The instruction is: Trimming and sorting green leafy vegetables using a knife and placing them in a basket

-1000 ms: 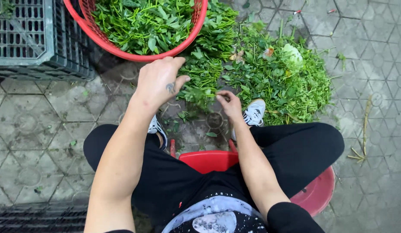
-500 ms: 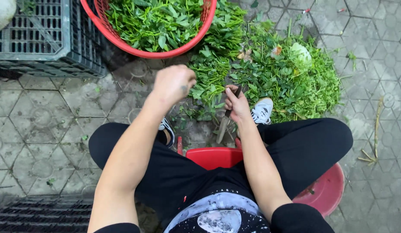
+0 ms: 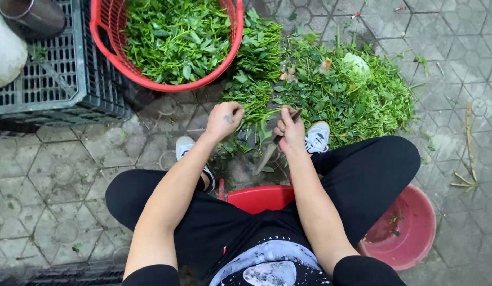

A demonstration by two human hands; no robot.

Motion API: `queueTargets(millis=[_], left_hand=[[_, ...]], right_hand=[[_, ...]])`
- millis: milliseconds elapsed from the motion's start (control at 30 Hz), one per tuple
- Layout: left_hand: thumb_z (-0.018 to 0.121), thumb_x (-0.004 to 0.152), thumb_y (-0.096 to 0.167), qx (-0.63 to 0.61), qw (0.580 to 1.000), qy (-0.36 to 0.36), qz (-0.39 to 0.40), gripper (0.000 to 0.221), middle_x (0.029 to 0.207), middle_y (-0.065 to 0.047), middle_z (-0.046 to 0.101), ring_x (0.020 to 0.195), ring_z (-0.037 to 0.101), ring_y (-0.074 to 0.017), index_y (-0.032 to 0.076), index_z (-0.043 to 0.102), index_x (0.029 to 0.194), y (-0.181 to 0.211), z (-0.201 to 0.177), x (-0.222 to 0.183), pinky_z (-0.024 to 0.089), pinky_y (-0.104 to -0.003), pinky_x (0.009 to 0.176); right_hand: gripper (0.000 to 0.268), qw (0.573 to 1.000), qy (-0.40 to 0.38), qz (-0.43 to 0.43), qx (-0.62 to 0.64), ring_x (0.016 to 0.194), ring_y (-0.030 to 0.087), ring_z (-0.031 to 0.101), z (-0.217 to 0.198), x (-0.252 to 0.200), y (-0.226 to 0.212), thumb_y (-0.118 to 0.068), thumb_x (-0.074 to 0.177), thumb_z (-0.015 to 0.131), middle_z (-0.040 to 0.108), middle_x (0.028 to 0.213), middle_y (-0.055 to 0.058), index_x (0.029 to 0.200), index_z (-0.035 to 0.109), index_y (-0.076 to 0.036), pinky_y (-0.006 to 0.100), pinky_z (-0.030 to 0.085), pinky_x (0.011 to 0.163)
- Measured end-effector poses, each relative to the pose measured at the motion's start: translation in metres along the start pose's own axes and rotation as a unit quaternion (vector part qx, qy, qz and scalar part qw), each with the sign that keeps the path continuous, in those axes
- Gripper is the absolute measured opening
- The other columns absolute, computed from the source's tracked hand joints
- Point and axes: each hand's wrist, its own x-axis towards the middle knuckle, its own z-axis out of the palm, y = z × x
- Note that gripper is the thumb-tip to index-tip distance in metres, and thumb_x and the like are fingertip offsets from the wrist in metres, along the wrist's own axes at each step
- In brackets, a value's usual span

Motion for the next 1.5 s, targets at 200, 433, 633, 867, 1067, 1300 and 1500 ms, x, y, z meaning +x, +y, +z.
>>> queueTargets(millis=[200, 433, 633, 867, 1067, 1300, 1500], left_hand=[[0.064, 0.091, 0.036, 0.136, 0.990, -0.042, 0.018, 0.029, 0.098, -0.015, 0.077, 0.100, 0.074, -0.0373, 0.018, 0.076, 0.109, 0.003, -0.013, -0.016, 0.060, -0.051, 0.089], [0.066, 0.094, 0.042, -0.098, 0.992, -0.061, 0.047, 0.041, 0.106, -0.021, 0.078, 0.108, 0.071, -0.0451, 0.008, 0.078, 0.112, 0.067, -0.037, -0.034, 0.054, -0.059, 0.096], [0.066, 0.089, 0.040, -0.056, 0.995, -0.077, -0.017, 0.025, 0.095, -0.009, 0.079, 0.104, 0.073, -0.0354, 0.022, 0.081, 0.098, 0.035, -0.015, -0.018, 0.057, -0.050, 0.090], [0.065, 0.088, 0.037, 0.044, 0.999, -0.001, -0.012, 0.021, 0.080, -0.010, 0.076, 0.090, 0.074, -0.0387, 0.022, 0.079, 0.088, 0.039, -0.023, -0.020, 0.058, -0.050, 0.080], [0.064, 0.087, 0.039, 0.037, 0.998, -0.045, -0.007, 0.022, 0.085, -0.010, 0.077, 0.095, 0.073, -0.0394, 0.022, 0.079, 0.090, 0.062, -0.027, -0.031, 0.058, -0.051, 0.082], [0.071, 0.088, 0.033, -0.156, 0.983, -0.098, -0.013, 0.017, 0.080, -0.007, 0.076, 0.081, 0.073, -0.0241, 0.018, 0.080, 0.090, 0.021, -0.001, -0.016, 0.055, -0.038, 0.077], [0.071, 0.094, 0.016, -0.381, 0.920, -0.091, -0.016, 0.012, 0.077, -0.002, 0.072, 0.071, 0.061, -0.0084, 0.006, 0.077, 0.094, 0.066, -0.051, -0.039, 0.048, -0.020, 0.063]], right_hand=[[0.012, 0.996, 0.068, -0.050, -0.032, 0.044, 0.001, 0.035, -0.016, 0.011, -0.003, -0.022, 0.104, 0.067, 0.065, 0.089, -0.002, 0.112, 0.061, -0.016, 0.014, 0.029, 0.037], [0.014, 0.998, 0.036, -0.033, -0.037, 0.043, 0.002, 0.036, 0.025, -0.012, 0.004, -0.019, 0.102, 0.069, 0.062, 0.087, 0.000, 0.113, 0.062, -0.013, 0.015, 0.031, 0.036], [0.042, 0.995, 0.050, 0.011, -0.088, 0.045, 0.004, 0.036, 0.057, -0.040, -0.018, -0.047, 0.103, 0.063, 0.065, 0.095, 0.004, 0.121, 0.065, -0.010, 0.017, 0.029, 0.035], [0.043, 0.993, -0.049, 0.090, -0.054, 0.063, 0.010, 0.047, 0.054, -0.035, 0.002, -0.047, 0.105, 0.056, 0.053, 0.100, 0.001, 0.126, 0.061, -0.010, 0.019, 0.038, 0.048], [0.023, 0.998, -0.024, 0.022, -0.051, 0.065, 0.014, 0.055, 0.046, -0.024, 0.024, -0.022, 0.099, 0.075, 0.050, 0.083, 0.000, 0.113, 0.069, -0.005, 0.023, 0.044, 0.049], [0.042, 0.986, 0.118, 0.059, 0.106, 0.063, 0.006, 0.050, 0.051, -0.025, -0.045, -0.056, 0.093, 0.070, 0.052, 0.078, -0.006, 0.101, 0.057, -0.018, 0.017, 0.038, 0.053], [0.063, 0.953, 0.190, 0.104, 0.210, 0.057, 0.006, 0.045, -0.031, 0.032, -0.011, -0.069, 0.081, 0.073, 0.054, 0.071, -0.001, 0.085, 0.044, -0.014, 0.013, 0.034, 0.046]])
